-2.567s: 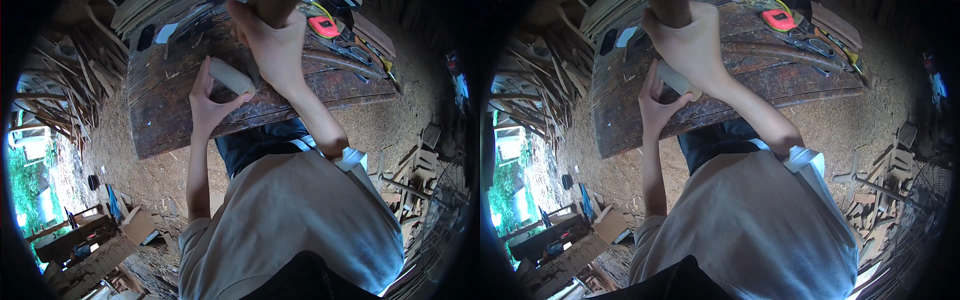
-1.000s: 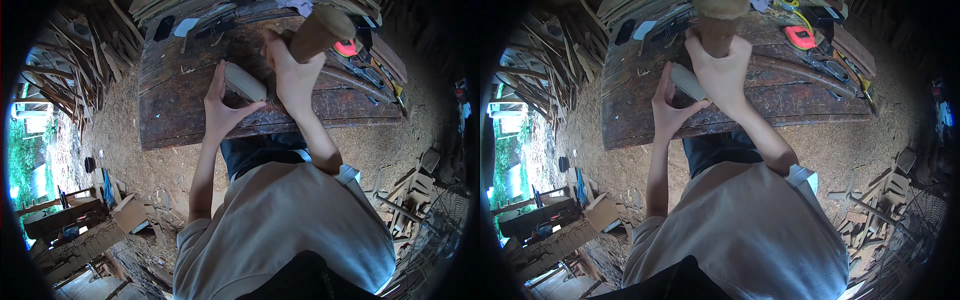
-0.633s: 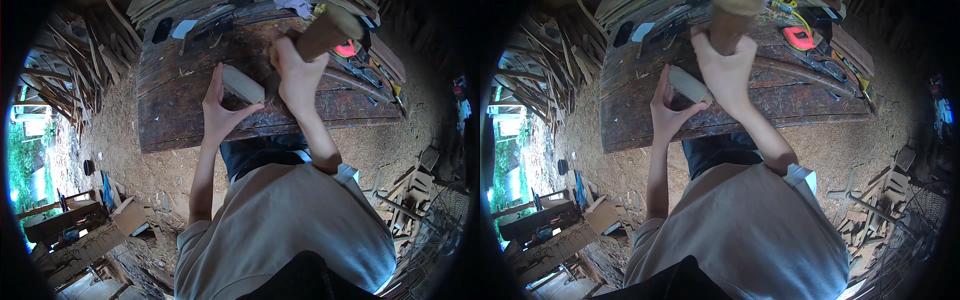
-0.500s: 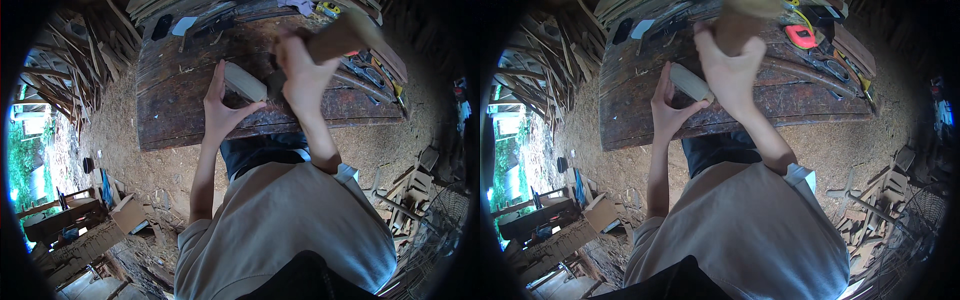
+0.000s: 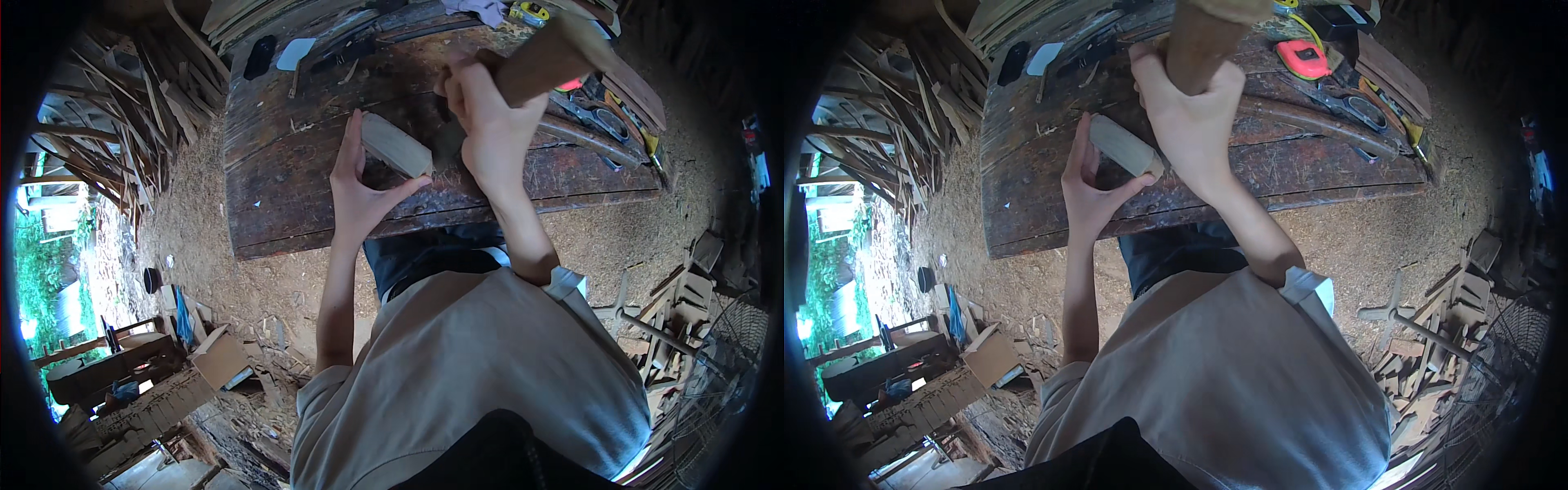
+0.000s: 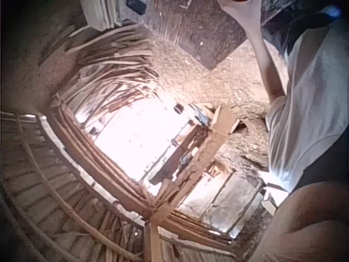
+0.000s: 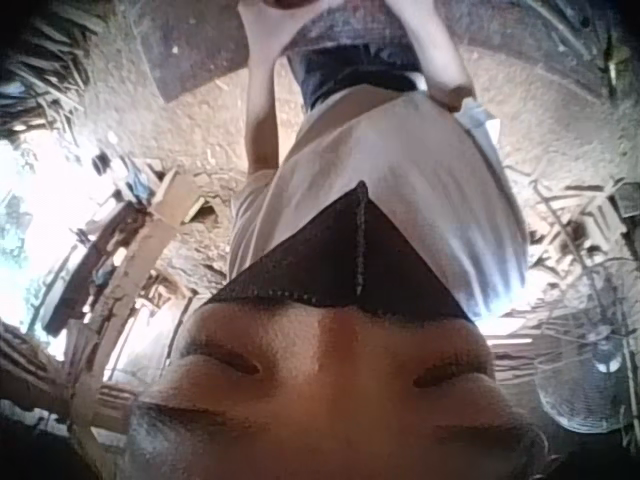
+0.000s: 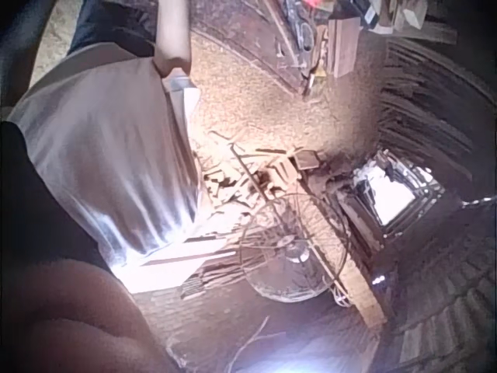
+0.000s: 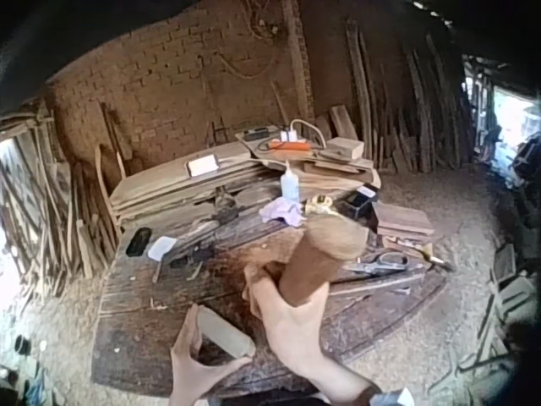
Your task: The recorder uses a chisel and a wooden mallet to shape a small piece of wood on a workbench.
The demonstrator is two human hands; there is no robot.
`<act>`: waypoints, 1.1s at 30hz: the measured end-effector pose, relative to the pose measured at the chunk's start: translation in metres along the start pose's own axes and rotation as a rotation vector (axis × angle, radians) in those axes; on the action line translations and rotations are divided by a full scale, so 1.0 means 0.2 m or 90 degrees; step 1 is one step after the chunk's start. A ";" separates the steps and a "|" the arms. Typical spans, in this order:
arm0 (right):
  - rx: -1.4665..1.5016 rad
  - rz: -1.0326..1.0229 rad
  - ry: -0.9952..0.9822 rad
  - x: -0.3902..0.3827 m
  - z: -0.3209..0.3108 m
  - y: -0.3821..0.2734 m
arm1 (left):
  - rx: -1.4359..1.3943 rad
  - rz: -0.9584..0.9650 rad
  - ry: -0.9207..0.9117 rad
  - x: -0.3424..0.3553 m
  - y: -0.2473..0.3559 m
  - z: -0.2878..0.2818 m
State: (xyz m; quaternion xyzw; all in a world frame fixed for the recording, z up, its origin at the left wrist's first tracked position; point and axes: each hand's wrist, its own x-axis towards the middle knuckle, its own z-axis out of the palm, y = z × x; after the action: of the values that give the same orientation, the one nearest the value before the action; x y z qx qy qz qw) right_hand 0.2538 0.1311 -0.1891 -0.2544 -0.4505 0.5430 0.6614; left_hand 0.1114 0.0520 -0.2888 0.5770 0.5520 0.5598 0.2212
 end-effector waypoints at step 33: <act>-0.699 -0.081 -0.234 -0.44 -0.99 -0.26 | 0.176 0.129 0.264 -0.03 0.10 0.03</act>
State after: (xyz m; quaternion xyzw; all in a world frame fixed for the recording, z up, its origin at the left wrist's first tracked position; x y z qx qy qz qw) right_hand 0.4505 0.0636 -0.2666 -0.4342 -0.7878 0.2243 0.3748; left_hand 0.1261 0.0435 -0.2741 0.5273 0.5961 0.6045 -0.0347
